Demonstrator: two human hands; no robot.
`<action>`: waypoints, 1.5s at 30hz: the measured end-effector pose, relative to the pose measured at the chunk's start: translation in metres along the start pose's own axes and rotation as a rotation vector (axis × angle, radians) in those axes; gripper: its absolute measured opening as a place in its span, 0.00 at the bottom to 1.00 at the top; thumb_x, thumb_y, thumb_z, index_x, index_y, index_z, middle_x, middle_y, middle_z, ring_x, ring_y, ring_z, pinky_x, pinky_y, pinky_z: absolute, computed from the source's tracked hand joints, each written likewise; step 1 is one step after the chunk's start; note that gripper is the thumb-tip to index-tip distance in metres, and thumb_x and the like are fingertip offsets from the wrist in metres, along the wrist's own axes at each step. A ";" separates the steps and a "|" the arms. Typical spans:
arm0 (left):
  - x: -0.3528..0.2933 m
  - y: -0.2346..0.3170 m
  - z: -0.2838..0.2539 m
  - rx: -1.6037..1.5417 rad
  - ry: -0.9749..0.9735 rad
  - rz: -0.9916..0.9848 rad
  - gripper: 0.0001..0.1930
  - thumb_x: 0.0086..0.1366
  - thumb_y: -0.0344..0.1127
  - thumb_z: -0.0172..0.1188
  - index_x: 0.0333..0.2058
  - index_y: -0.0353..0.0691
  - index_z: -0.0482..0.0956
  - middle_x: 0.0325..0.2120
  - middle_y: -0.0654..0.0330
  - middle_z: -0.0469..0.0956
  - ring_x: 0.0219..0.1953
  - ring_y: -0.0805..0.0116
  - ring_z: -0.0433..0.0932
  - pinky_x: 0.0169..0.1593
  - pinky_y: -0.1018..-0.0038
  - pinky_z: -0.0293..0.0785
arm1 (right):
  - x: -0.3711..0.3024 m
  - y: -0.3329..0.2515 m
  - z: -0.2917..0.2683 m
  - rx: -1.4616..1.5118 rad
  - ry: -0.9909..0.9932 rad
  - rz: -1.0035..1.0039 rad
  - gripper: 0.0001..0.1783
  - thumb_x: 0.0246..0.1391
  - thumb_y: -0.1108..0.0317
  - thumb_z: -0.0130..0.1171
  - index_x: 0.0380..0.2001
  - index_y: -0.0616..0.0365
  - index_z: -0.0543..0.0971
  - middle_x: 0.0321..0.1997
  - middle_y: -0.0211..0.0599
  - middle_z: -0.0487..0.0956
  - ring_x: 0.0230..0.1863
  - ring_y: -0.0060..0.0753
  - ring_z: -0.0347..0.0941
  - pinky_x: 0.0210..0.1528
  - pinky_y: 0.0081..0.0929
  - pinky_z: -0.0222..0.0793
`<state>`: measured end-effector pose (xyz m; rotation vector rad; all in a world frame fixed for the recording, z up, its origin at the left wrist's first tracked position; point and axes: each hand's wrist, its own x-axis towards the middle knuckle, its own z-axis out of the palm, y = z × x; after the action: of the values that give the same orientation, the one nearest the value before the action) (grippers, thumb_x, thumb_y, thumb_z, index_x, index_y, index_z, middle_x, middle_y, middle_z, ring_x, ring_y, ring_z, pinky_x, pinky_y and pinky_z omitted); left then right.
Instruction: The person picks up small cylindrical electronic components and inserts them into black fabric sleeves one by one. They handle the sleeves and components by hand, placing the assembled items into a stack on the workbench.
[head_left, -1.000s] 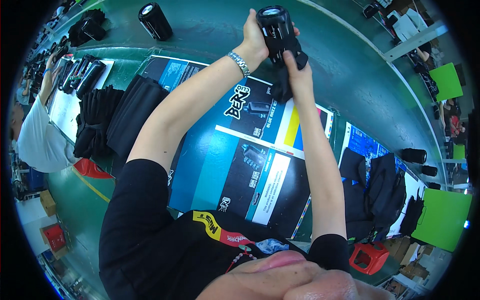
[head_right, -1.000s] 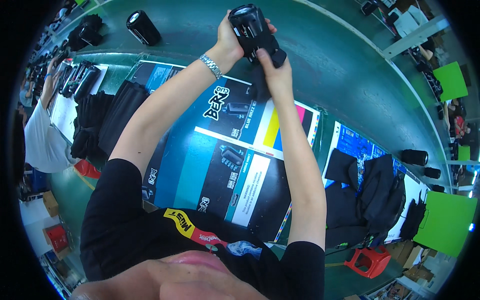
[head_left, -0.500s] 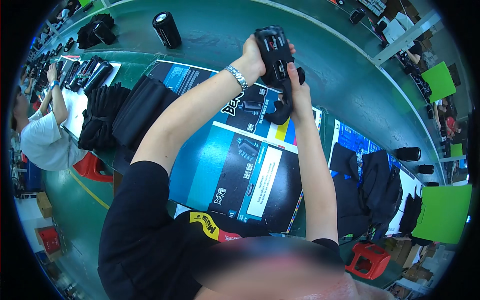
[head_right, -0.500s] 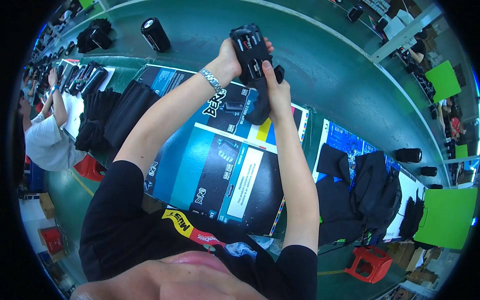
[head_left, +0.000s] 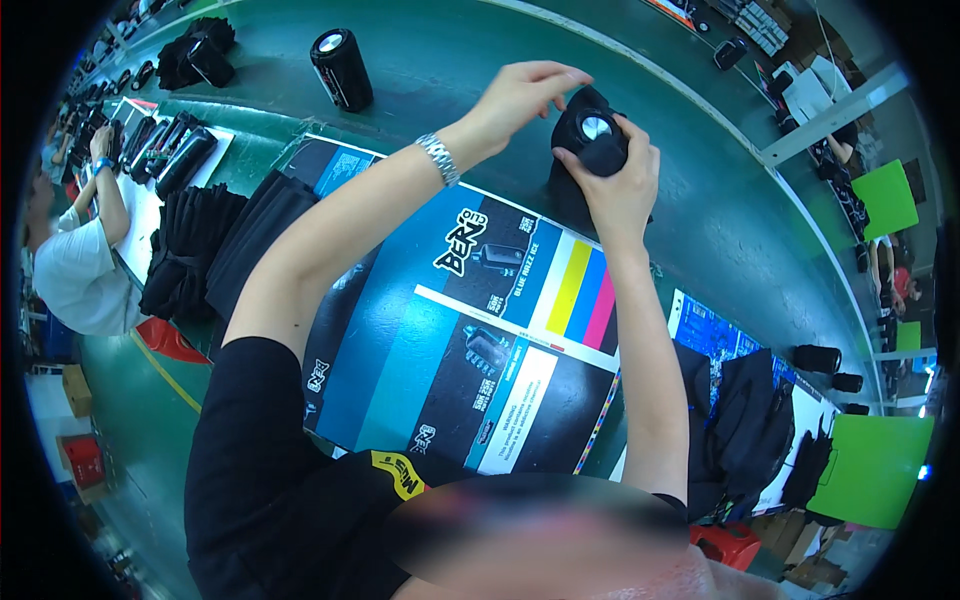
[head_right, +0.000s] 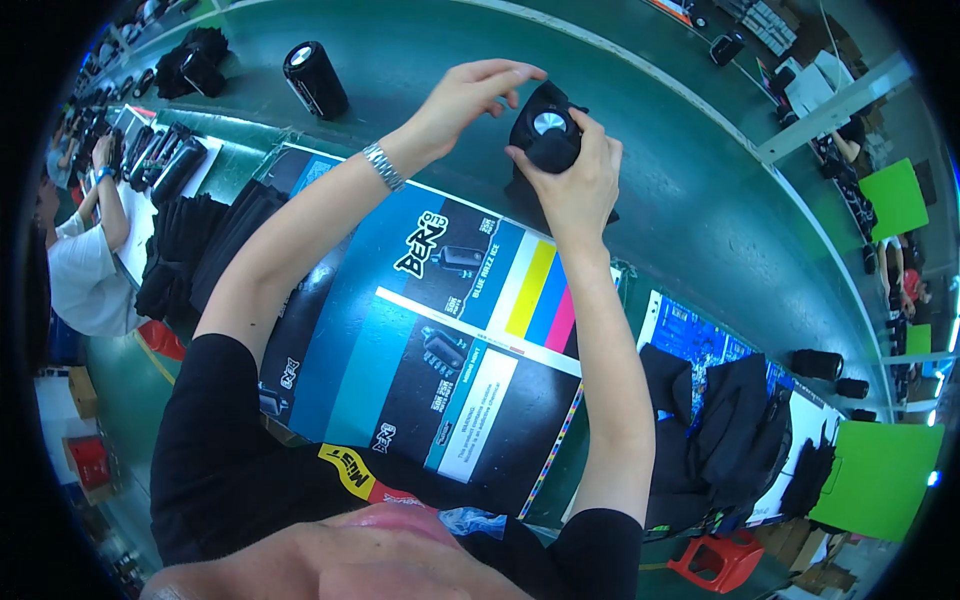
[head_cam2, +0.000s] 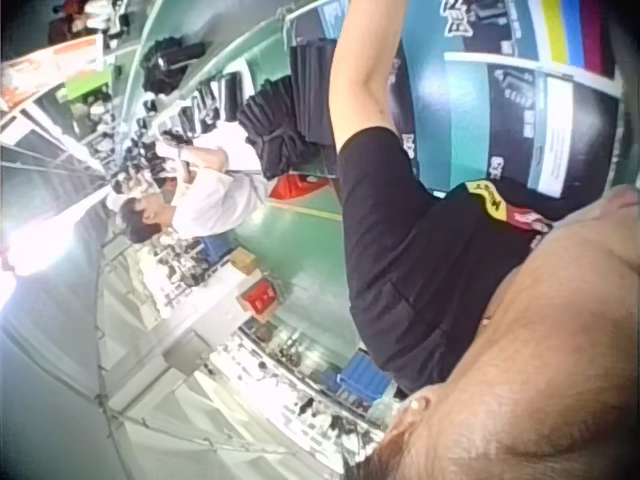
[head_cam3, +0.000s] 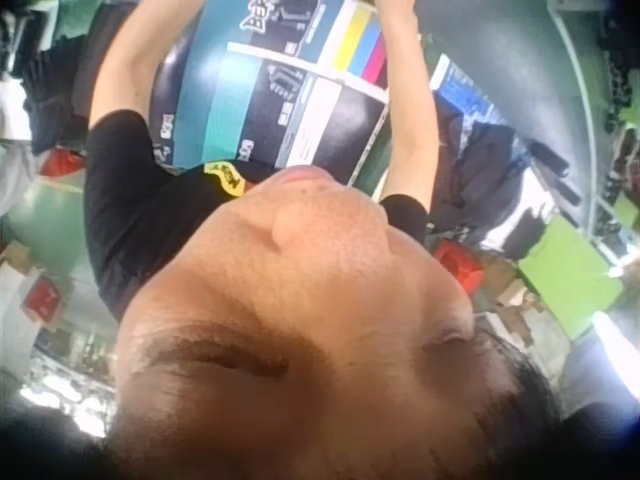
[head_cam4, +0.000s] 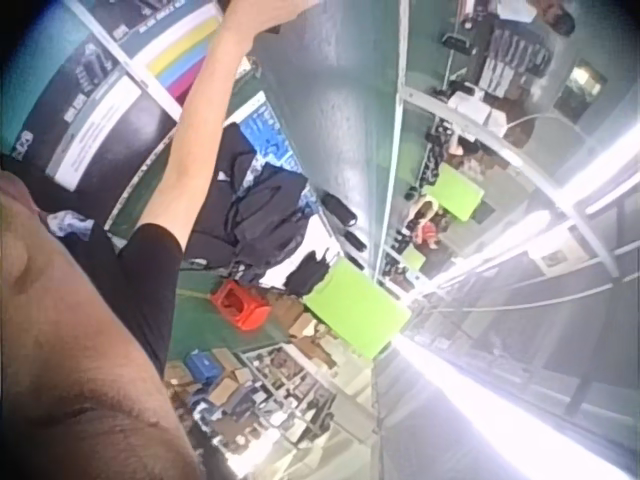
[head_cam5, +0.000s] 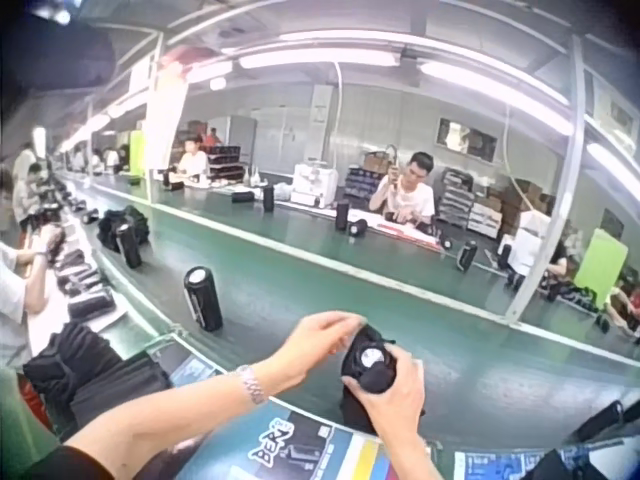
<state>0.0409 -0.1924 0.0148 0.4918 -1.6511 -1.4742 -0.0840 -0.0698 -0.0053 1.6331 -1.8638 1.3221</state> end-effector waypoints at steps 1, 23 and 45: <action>0.007 -0.003 0.007 0.079 -0.074 -0.045 0.20 0.64 0.51 0.56 0.41 0.38 0.81 0.34 0.64 0.77 0.34 0.77 0.70 0.38 0.81 0.65 | -0.004 0.002 -0.001 -0.001 -0.006 -0.005 0.38 0.30 0.57 0.77 0.46 0.56 0.73 0.43 0.41 0.77 0.47 0.44 0.71 0.47 0.37 0.70; -0.006 0.023 0.062 0.518 -0.178 0.454 0.10 0.60 0.38 0.63 0.35 0.39 0.83 0.36 0.66 0.75 0.33 0.77 0.72 0.34 0.83 0.68 | -0.014 0.071 -0.093 0.452 -0.531 0.548 0.29 0.34 0.65 0.74 0.44 0.63 0.78 0.35 0.35 0.81 0.34 0.25 0.76 0.39 0.24 0.71; 0.004 -0.085 0.155 -0.503 0.115 -0.295 0.29 0.68 0.54 0.42 0.25 0.34 0.78 0.21 0.64 0.75 0.23 0.76 0.69 0.31 0.78 0.66 | -0.031 0.151 0.003 0.227 0.208 0.810 0.19 0.52 0.51 0.58 0.34 0.58 0.82 0.30 0.50 0.80 0.33 0.42 0.77 0.39 0.35 0.68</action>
<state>-0.1046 -0.1201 -0.0557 0.5362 -1.0908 -1.9611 -0.2104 -0.0672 -0.0931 0.7522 -2.4048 1.9716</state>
